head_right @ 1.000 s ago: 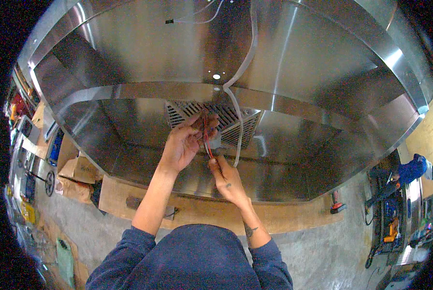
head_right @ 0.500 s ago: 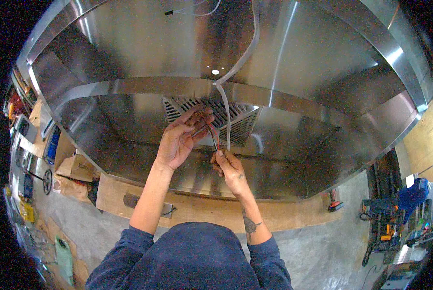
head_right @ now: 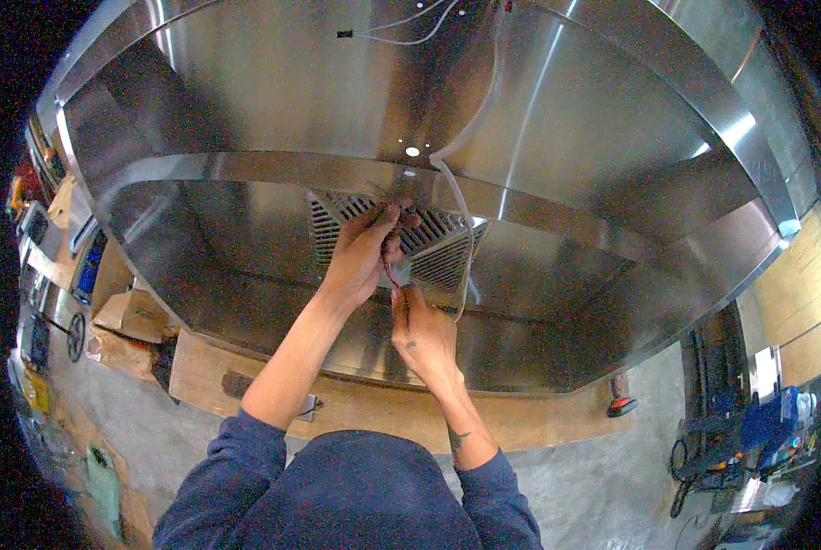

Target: The person installs a stainless steel range hood by positioning the unit, routing and connecting internal wires, and securing a control panel. They also retrieve small hardware from a storage bin and place it on the work surface.

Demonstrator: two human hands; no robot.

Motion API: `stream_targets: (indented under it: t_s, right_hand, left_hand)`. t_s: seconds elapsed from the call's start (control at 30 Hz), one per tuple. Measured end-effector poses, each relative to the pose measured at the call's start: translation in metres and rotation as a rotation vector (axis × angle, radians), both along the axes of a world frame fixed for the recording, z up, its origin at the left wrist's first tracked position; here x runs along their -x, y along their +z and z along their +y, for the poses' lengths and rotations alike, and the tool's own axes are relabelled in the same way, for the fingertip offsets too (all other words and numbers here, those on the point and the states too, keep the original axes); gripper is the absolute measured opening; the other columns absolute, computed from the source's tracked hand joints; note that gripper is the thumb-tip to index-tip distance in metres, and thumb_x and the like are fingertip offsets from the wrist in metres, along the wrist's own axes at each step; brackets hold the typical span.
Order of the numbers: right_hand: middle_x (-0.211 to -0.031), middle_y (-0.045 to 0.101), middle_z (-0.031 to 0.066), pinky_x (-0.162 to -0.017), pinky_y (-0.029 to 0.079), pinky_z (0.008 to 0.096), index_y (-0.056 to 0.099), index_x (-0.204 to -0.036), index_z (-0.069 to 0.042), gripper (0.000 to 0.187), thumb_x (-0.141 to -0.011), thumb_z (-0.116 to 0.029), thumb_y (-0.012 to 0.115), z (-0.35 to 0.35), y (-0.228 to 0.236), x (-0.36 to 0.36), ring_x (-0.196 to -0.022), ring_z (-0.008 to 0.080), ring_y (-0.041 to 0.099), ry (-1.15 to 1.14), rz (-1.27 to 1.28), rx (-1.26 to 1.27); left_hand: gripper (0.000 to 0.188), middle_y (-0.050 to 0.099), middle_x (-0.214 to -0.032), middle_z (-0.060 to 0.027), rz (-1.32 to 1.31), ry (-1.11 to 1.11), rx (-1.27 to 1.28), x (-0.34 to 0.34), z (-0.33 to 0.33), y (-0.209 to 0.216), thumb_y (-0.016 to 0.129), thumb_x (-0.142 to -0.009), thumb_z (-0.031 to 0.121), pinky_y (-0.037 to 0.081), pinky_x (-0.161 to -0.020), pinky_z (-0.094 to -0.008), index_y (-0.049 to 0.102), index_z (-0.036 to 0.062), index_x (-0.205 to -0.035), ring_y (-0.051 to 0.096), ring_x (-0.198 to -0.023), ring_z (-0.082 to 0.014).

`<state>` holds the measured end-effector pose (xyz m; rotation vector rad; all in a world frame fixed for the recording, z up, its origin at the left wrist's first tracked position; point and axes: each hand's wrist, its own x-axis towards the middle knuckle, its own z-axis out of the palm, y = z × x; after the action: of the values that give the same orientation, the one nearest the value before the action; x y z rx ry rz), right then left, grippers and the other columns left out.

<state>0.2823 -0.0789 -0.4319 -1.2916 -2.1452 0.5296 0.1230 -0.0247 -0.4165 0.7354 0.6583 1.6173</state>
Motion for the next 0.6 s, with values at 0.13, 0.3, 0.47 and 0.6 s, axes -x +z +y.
stream_targets:
  t_s: [0.13,0.3,0.47,0.6]
  right_hand:
    - [-0.069,0.067,0.0232,-0.057,0.052,0.0550,0.060,-0.099,-0.007,0.023,-0.106,-0.027,0.052,0.001,0.011,0.002,-0.064,0.0439,0.068,-0.027,0.000,-0.127]
    - [-0.068,0.066,0.0222,-0.055,0.051,0.0518,0.059,-0.095,-0.005,0.019,-0.104,-0.022,0.056,0.007,0.025,0.009,-0.061,0.0411,0.067,-0.019,-0.017,-0.205]
    - [-0.068,0.065,0.0228,-0.057,0.050,0.0539,0.058,-0.098,-0.005,0.018,-0.105,-0.021,0.055,0.021,0.033,0.021,-0.064,0.0446,0.067,0.006,0.050,-0.234]
    - [-0.068,0.065,0.0230,-0.059,0.050,0.0550,0.058,-0.100,-0.005,0.019,-0.105,-0.022,0.054,0.031,0.030,0.028,-0.066,0.0450,0.067,0.006,0.040,-0.181]
  left_hand:
    - [0.022,0.058,-0.074,0.0018,0.078,0.019,0.118,-0.015,0.018,0.029,0.062,-0.104,0.019,0.024,-0.044,-0.0225,0.067,-0.0012,-0.111,0.032,-0.049,-0.0033]
    - [0.020,0.046,-0.065,0.0057,0.057,-0.220,0.266,0.005,0.048,0.038,0.064,-0.102,0.021,0.022,-0.040,-0.0232,0.066,0.0015,-0.106,0.033,-0.046,-0.0036]
    - [0.028,0.043,-0.062,0.0068,0.091,-0.296,0.181,0.019,0.067,0.039,0.063,-0.102,0.027,0.021,-0.038,-0.0237,0.068,-0.0005,-0.102,0.030,-0.044,-0.0039]
    - [0.028,0.043,-0.060,0.0067,0.126,-0.290,0.128,0.027,0.073,0.041,0.063,-0.102,0.027,0.022,-0.039,-0.0236,0.069,-0.0003,-0.101,0.031,-0.044,-0.0037]
